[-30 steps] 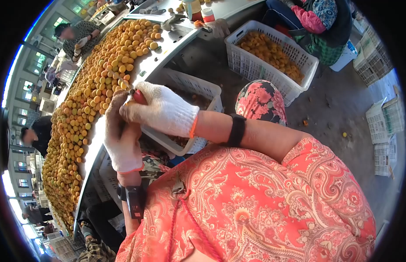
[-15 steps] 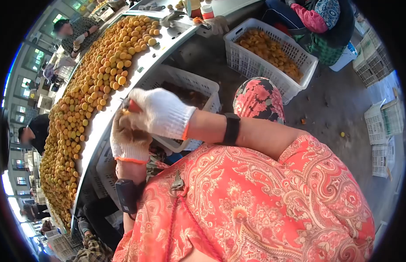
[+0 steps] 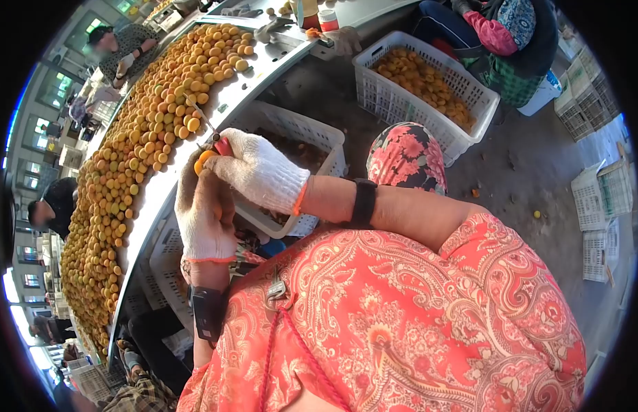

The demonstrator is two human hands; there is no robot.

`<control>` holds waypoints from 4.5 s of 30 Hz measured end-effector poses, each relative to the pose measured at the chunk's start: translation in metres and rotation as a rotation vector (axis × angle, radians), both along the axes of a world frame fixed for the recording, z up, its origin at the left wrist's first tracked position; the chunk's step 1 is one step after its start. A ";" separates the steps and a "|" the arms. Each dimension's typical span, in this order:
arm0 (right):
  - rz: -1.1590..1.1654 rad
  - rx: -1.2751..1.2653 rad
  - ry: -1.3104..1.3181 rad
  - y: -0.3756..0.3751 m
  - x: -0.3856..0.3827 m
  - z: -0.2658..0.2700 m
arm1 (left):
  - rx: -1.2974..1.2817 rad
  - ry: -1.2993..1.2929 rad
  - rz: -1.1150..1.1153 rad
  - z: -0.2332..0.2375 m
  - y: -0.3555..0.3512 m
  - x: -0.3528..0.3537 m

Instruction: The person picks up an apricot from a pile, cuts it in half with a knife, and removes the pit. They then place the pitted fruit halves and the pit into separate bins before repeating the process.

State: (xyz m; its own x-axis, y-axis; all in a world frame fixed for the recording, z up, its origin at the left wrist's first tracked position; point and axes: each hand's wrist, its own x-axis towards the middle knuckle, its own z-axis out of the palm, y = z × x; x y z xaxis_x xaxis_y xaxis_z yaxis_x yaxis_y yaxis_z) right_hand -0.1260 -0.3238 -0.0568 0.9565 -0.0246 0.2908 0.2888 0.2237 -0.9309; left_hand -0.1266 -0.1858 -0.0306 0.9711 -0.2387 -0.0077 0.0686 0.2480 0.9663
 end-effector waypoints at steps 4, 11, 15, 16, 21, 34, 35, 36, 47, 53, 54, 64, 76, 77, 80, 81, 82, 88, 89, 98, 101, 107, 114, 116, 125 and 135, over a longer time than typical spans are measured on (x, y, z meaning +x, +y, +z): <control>-0.095 -0.289 -0.079 -0.004 0.001 -0.002 | -0.042 0.068 0.047 0.000 0.005 0.003; -0.116 -0.512 -0.364 -0.021 0.001 0.019 | -0.054 0.052 -0.031 0.003 0.012 0.001; -0.073 -0.559 -0.423 -0.023 0.005 0.015 | -0.014 0.105 -0.043 0.002 0.012 -0.001; -0.072 -0.559 -0.423 -0.023 0.003 0.015 | 0.015 0.138 -0.073 0.005 0.012 -0.003; -0.150 -0.630 -0.361 -0.017 0.004 0.016 | -0.080 0.290 -0.080 0.004 0.008 0.000; -0.100 -0.157 -0.225 -0.027 0.001 0.029 | -0.222 0.149 -0.120 0.019 0.013 -0.006; -0.029 -0.167 -0.151 -0.032 0.001 0.027 | -0.182 0.129 -0.057 0.021 0.008 -0.011; 0.003 -0.056 -0.077 -0.032 -0.004 0.037 | -0.144 0.099 -0.096 0.020 0.008 -0.015; -0.008 0.481 -0.091 -0.020 -0.011 0.074 | -0.256 0.176 -0.255 0.012 -0.004 -0.015; 0.047 0.563 -0.158 -0.023 -0.006 0.072 | -0.125 0.202 -0.234 0.009 -0.010 -0.015; 0.043 0.527 -0.183 -0.024 -0.006 0.072 | -0.125 0.203 -0.238 0.010 -0.011 -0.015; -0.042 0.573 -0.164 -0.007 -0.008 0.068 | -0.277 0.249 -0.252 0.007 -0.019 -0.020; 0.010 0.994 0.333 -0.032 0.051 0.017 | 0.718 -0.292 -0.211 -0.025 -0.011 0.043; 0.006 1.084 0.401 -0.036 0.063 0.005 | 0.718 -0.290 -0.206 -0.037 -0.005 0.054; -0.183 0.879 0.437 -0.038 0.065 0.001 | 0.663 0.099 -0.138 -0.064 0.011 0.078; -0.250 0.707 0.452 -0.038 0.062 0.000 | 0.539 0.235 -0.124 -0.053 0.016 0.074; -0.244 0.675 0.442 -0.037 0.061 -0.004 | 0.493 0.292 -0.120 -0.045 0.021 0.072; -0.183 0.625 0.452 -0.029 0.054 -0.010 | 0.105 0.273 -0.157 -0.043 0.057 0.065; -0.175 0.619 0.436 -0.027 0.052 -0.010 | 0.108 0.265 -0.152 -0.043 0.061 0.064; -0.132 0.449 0.305 -0.029 0.027 0.004 | 0.132 0.142 0.364 -0.040 0.124 0.052; -0.140 0.461 0.343 -0.040 0.024 -0.004 | 0.109 0.174 0.546 -0.042 0.180 0.036; -0.081 0.494 0.409 -0.038 0.024 -0.001 | 0.715 0.042 0.701 -0.189 0.368 0.043; -0.063 0.462 0.373 -0.038 0.026 -0.007 | 0.360 0.025 0.864 -0.080 0.319 0.018; -0.108 0.430 0.413 -0.033 0.029 -0.009 | 0.216 -0.090 0.672 -0.057 0.306 0.023; -0.047 0.324 0.432 -0.045 0.037 -0.019 | 0.720 -0.301 0.106 -0.017 0.123 0.137; -0.140 0.087 0.642 -0.069 0.066 -0.069 | 1.653 -0.539 0.044 -0.115 0.070 0.348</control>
